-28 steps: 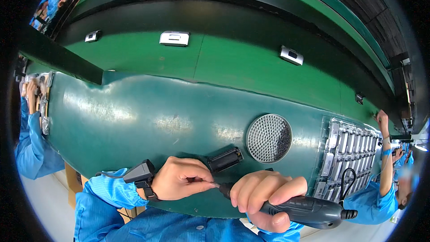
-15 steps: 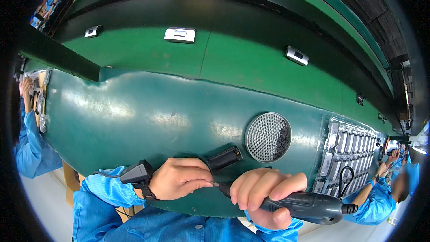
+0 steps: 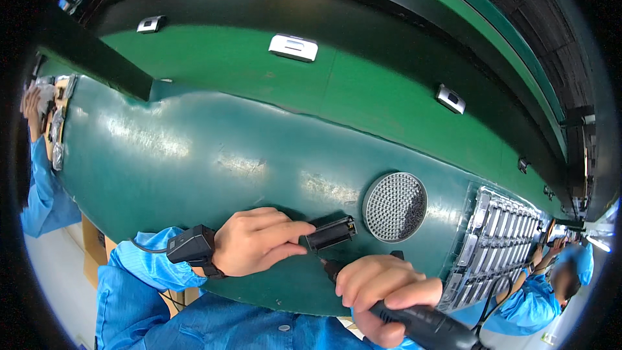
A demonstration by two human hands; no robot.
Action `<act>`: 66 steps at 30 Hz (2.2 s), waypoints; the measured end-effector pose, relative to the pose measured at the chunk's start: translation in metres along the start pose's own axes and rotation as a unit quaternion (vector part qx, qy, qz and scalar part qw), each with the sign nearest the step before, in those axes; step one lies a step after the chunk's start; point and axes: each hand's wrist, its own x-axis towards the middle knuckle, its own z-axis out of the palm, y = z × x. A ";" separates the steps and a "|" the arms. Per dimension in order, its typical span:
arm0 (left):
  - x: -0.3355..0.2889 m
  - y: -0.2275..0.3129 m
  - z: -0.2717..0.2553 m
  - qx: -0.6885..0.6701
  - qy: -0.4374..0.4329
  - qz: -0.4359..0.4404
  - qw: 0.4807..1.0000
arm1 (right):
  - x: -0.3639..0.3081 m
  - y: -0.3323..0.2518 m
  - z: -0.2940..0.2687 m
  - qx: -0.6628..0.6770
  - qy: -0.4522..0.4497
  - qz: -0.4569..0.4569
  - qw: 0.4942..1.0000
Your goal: Assembling small black plastic housing components using an electric screwdriver on a factory assembly line.
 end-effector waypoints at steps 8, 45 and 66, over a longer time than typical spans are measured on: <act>-0.010 -0.004 -0.012 0.099 -0.082 0.081 0.988 | 0.001 0.016 0.016 -0.058 -0.052 -0.063 0.995; -0.018 0.016 -0.034 0.302 -0.103 0.087 0.944 | -0.004 0.037 0.032 -0.043 -0.120 -0.058 0.990; 0.035 -0.026 -0.137 0.406 -0.003 0.039 0.913 | 0.026 0.018 0.012 0.079 0.158 -0.027 0.984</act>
